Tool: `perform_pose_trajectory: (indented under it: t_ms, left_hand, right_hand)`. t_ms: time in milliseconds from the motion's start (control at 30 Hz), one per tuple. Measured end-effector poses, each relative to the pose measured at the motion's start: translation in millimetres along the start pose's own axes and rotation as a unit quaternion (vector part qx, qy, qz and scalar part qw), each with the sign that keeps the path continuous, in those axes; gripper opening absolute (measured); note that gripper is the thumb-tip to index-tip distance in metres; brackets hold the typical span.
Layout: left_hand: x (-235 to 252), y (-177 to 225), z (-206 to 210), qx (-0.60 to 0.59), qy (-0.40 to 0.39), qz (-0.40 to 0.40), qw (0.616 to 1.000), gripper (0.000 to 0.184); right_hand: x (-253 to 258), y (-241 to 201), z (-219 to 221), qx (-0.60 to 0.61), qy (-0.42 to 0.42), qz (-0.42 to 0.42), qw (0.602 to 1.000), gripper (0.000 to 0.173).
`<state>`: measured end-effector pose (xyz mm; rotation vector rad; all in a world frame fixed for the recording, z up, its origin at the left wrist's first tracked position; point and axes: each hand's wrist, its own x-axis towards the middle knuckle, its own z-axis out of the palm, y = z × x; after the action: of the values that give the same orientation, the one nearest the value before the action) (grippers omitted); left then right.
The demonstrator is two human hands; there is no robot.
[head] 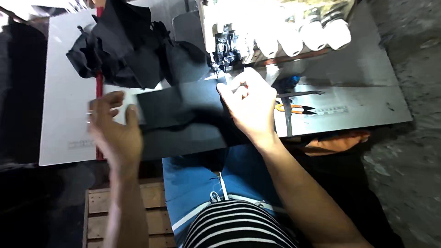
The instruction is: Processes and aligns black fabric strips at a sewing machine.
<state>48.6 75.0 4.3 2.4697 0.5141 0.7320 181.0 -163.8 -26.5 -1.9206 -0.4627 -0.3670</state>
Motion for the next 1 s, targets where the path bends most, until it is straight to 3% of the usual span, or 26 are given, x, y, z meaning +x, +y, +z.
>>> perform_pose_trajectory:
  t_ms: [100, 200, 367, 633, 800, 900, 1000]
  left_hand:
    - [-9.8, 51.0, 41.8, -0.037, -0.055, 0.147, 0.987, 0.033]
    - [-21.0, 64.4, 82.2, -0.141, -0.113, 0.201, 0.963, 0.033]
    - [-21.7, 62.4, 102.5, -0.158, -0.063, 0.199, 0.965, 0.028]
    - [-11.3, 68.6, 109.6, -0.121, -0.023, 0.190, 0.974, 0.028]
    - [-11.4, 72.0, 112.5, -0.120, -0.011, 0.195, 0.973, 0.030]
    - [-11.4, 71.0, 110.8, -0.117, -0.024, 0.200, 0.973, 0.031]
    - [-12.6, 69.3, 90.4, -0.101, -0.095, 0.214, 0.967, 0.039]
  right_hand:
    - [0.4, -8.4, -10.0, -0.026, -0.055, 0.067, 0.996, 0.021]
    - [1.3, -8.0, -20.3, -0.015, -0.115, 0.104, 0.988, 0.024]
    - [1.1, -4.1, -30.1, 0.122, -0.144, 0.188, 0.964, 0.021]
    - [-12.5, 8.3, -33.3, 0.200, -0.148, 0.157, 0.956, 0.038]
    - [-21.8, 11.2, -32.1, 0.241, -0.143, 0.162, 0.946, 0.038]
    - [-26.1, 8.9, -31.3, 0.275, -0.124, 0.174, 0.937, 0.037]
    - [-26.8, 2.3, -33.9, 0.283, -0.132, 0.183, 0.932, 0.035]
